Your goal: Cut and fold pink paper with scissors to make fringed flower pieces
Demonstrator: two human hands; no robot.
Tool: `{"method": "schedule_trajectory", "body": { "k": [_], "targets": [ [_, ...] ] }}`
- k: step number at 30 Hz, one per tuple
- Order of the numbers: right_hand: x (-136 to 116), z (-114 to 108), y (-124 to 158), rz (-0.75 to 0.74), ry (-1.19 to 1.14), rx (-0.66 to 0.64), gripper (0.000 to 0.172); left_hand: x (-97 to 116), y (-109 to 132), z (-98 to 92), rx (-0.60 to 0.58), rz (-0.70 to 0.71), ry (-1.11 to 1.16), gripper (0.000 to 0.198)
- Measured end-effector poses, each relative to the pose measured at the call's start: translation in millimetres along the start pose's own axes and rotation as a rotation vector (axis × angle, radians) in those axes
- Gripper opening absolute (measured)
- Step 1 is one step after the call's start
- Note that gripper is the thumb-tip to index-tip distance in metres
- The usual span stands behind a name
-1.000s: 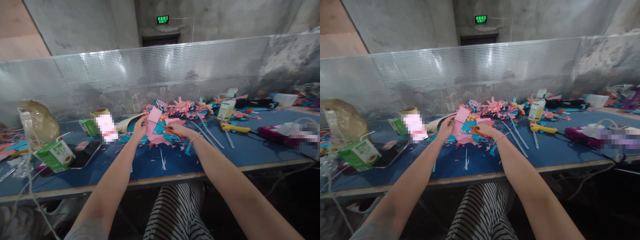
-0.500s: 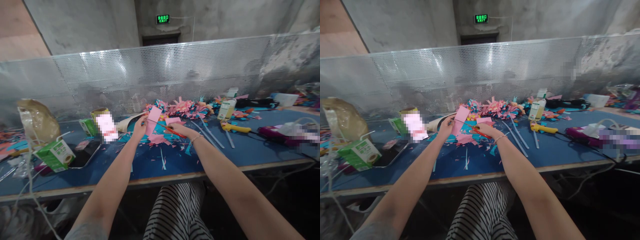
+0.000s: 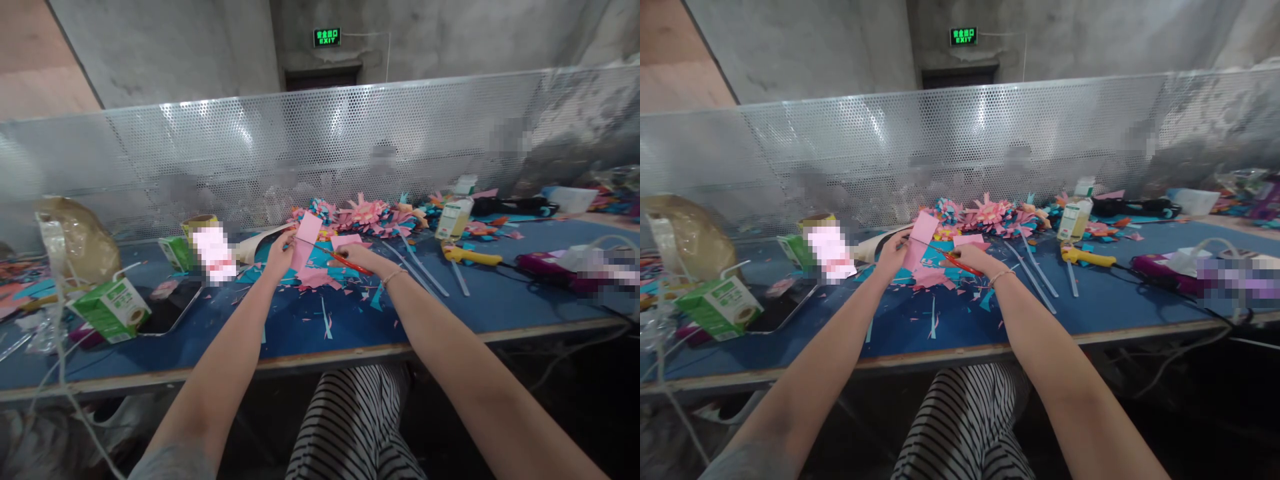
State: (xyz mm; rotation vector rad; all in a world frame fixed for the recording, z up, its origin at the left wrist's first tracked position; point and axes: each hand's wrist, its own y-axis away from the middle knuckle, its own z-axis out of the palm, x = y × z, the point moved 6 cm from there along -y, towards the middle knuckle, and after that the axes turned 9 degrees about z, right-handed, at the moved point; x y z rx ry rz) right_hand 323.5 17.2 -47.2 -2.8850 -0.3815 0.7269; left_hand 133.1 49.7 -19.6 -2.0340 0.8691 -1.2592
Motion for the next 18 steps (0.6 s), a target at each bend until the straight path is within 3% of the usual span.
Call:
{"method": "schedule_trajectory", "body": {
  "k": [10,15,18],
  "targets": [
    [3.1,-6.1,-1.5,0.042,0.068,0.029,0.048,-0.1,0.1,2.0,0.001,-0.032,0.065,0.038],
    [3.7,-6.7,-1.6,0.018,0.05,0.025,0.042,6.5,1.4,3.9,-0.103,-0.032,0.165,0.059],
    [4.4,-8.1,-1.2,0.021,0.074,0.065,0.038,8.5,2.0,3.0,-0.163,-0.005,0.157,0.059]
  ]
}}
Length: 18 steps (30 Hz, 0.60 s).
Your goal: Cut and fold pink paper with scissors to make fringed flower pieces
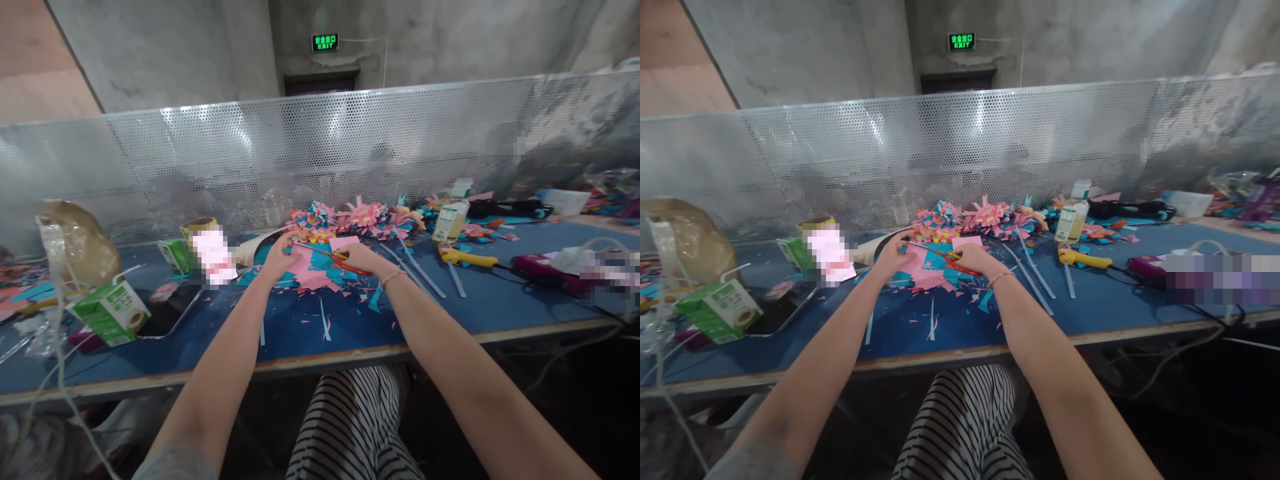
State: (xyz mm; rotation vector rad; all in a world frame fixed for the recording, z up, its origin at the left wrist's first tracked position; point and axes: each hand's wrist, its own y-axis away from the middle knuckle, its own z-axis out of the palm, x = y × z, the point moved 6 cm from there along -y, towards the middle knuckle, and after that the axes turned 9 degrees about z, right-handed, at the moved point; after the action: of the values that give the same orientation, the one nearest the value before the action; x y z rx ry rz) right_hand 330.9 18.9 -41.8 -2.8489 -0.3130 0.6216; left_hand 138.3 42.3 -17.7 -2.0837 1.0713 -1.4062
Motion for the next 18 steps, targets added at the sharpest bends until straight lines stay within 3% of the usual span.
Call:
{"method": "schedule_trajectory", "body": {
  "k": [5,10,14,18],
  "targets": [
    [-3,-4,1,-0.059,0.02,0.084,0.03,-7,-1,-1.4,-0.054,0.015,-0.017,0.049],
    [-5,-6,2,-0.138,-0.1,0.053,0.037,-4,-1,-12.6,0.029,0.085,-0.112,0.034],
    [-8,2,9,-0.127,-0.265,-0.212,0.041,5,-1,-14.9,0.039,0.083,-0.099,0.022],
    [-10,14,25,-0.01,-0.485,-0.477,0.04,1,2,-4.5,-0.004,-0.09,0.167,0.027]
  ]
}}
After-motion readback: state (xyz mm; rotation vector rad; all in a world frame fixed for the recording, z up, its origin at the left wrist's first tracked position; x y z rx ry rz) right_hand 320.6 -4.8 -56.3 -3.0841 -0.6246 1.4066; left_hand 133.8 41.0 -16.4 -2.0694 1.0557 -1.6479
